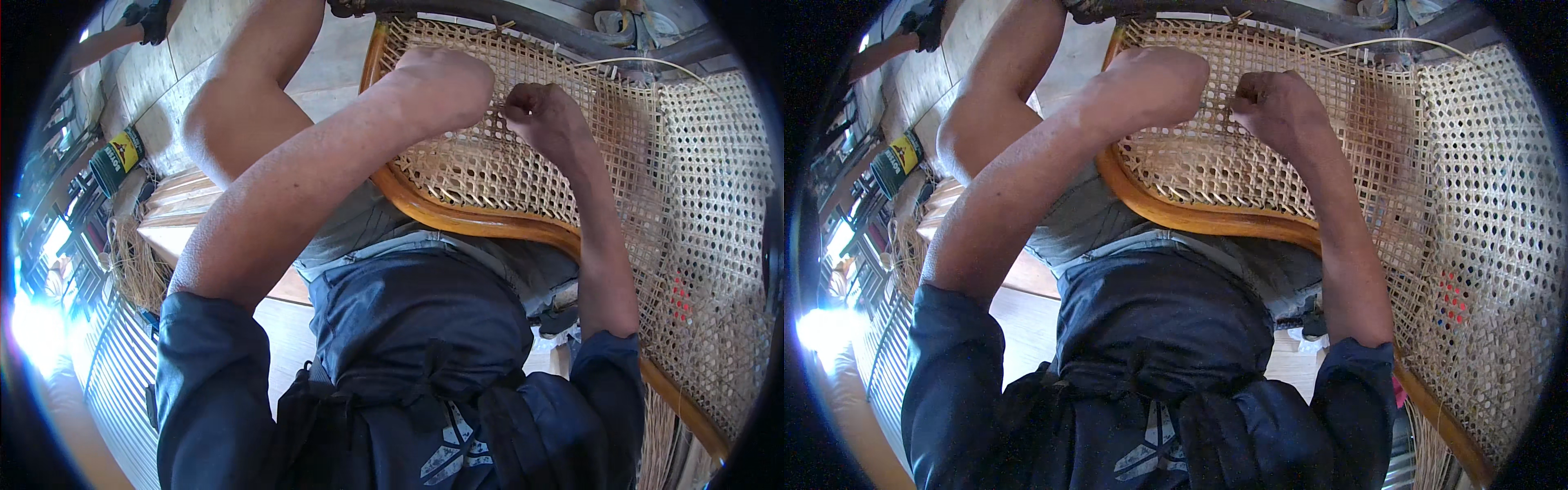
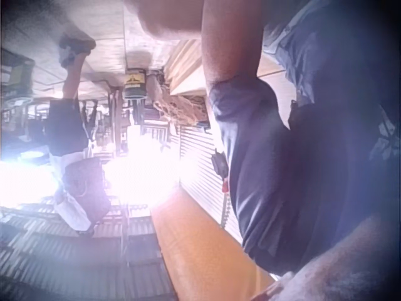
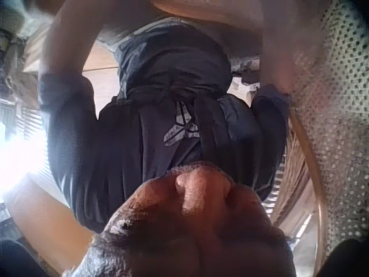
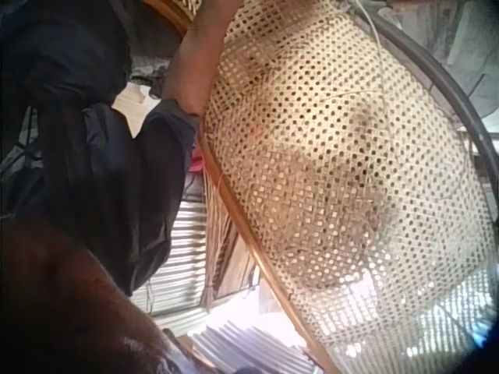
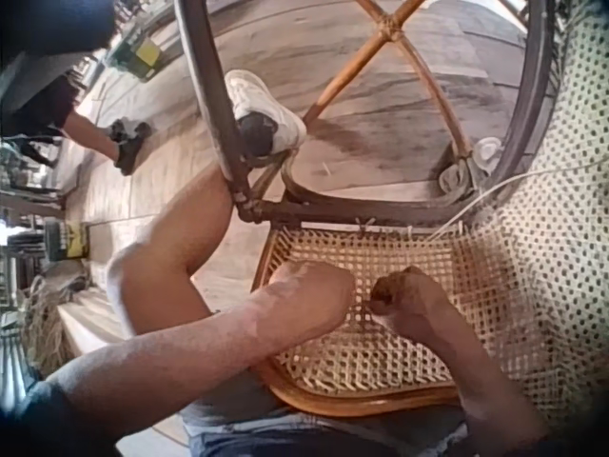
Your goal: Repairing the rattan seat of a wooden chair by weaving and securing bamboo or rattan strips.
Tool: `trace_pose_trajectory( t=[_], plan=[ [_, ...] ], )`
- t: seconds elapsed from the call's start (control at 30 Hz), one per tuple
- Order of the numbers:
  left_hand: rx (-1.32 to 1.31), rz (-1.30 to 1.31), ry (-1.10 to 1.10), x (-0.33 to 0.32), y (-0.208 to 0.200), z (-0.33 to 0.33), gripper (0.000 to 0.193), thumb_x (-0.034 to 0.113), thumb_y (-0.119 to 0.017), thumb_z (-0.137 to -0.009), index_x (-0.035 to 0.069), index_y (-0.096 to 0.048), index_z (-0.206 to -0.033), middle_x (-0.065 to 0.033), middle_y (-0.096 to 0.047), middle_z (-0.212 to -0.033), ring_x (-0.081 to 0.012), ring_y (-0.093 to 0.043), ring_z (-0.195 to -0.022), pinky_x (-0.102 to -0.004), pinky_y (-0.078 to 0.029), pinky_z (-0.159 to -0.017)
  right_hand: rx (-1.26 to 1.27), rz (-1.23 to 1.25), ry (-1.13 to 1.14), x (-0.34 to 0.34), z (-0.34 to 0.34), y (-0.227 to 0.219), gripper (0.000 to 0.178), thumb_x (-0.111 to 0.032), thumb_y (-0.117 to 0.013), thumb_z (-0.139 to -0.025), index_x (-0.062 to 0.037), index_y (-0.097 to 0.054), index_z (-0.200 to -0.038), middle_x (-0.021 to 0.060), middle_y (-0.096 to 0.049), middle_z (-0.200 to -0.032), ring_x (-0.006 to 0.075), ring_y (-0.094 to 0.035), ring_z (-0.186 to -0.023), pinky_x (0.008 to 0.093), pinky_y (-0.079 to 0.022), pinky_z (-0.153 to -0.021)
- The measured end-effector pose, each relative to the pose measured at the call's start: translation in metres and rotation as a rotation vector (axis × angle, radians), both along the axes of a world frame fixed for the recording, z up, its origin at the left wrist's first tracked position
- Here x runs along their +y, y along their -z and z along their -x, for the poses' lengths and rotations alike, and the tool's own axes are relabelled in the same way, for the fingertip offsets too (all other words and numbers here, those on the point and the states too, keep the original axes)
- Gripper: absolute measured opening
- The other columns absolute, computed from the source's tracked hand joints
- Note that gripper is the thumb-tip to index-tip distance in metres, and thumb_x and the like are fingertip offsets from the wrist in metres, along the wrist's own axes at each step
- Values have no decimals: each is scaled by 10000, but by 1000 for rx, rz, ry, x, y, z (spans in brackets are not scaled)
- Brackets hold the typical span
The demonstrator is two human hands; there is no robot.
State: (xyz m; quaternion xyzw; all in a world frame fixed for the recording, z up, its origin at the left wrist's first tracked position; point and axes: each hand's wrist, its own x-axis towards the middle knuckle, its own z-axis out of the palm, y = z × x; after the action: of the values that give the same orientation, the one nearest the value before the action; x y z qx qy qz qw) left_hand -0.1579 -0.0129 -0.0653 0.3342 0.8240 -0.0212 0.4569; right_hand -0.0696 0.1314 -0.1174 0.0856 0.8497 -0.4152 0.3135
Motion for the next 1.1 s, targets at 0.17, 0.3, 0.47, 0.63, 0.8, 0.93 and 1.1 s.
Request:
trace_pose_trajectory(
  t=[0.17,0.3,0.47,0.63,0.8,0.93,1.1],
  plan=[
    [-57,8,41,6,10,-1,199,54,-523,-736,-1,-664,-864,-196,-651,-870,-349,-640,-862,-452,-509,-730,-44,-16,-81,-2,8,-1,226,-224,-612,-787,-27,-654,-889,165,-650,-791,324,-635,-719,407,-487,-692],
    [-22,-104,34,-11,25,-12,187,85,-523,-767,-1,-637,-888,-203,-646,-851,-355,-634,-862,-464,-497,-735,5,-99,-137,-2,1,0,196,-226,-610,-800,-58,-674,-879,141,-660,-805,322,-618,-819,411,-476,-752],
    [107,-282,-122,-30,25,-26,192,138,-540,-794,0,-601,-912,-197,-642,-832,-365,-626,-856,-472,-485,-742,236,-339,-182,-21,-8,2,164,-222,-592,-820,-96,-681,-874,122,-651,-803,312,-586,-903,431,-445,-812],
    [28,-93,-70,-15,27,-13,205,138,-536,-787,7,-648,-897,-192,-651,-879,-358,-633,-880,-458,-496,-758,203,-266,-164,-19,-7,2,148,-211,-593,-796,-75,-648,-816,136,-644,-809,325,-588,-869,444,-448,-799],
    [-32,8,9,8,3,-10,234,117,-534,-768,30,-675,-933,-171,-656,-955,-323,-637,-924,-429,-508,-758,124,-192,-142,-11,-9,4,156,-196,-580,-790,-55,-635,-828,150,-648,-813,361,-583,-826,451,-465,-775],
    [-85,-5,47,10,0,-8,223,101,-519,-772,12,-652,-928,-193,-649,-940,-335,-637,-904,-440,-504,-761,107,-97,-77,-11,-9,12,176,-205,-557,-807,-56,-642,-849,147,-650,-824,360,-582,-836,446,-473,-773],
    [14,-160,-13,-27,28,-22,236,122,-514,-790,15,-589,-987,-198,-642,-912,-356,-628,-885,-473,-485,-767,141,-268,-154,-17,-11,2,168,-210,-557,-818,-86,-661,-862,127,-655,-855,329,-582,-888,456,-448,-791]
  ],
)
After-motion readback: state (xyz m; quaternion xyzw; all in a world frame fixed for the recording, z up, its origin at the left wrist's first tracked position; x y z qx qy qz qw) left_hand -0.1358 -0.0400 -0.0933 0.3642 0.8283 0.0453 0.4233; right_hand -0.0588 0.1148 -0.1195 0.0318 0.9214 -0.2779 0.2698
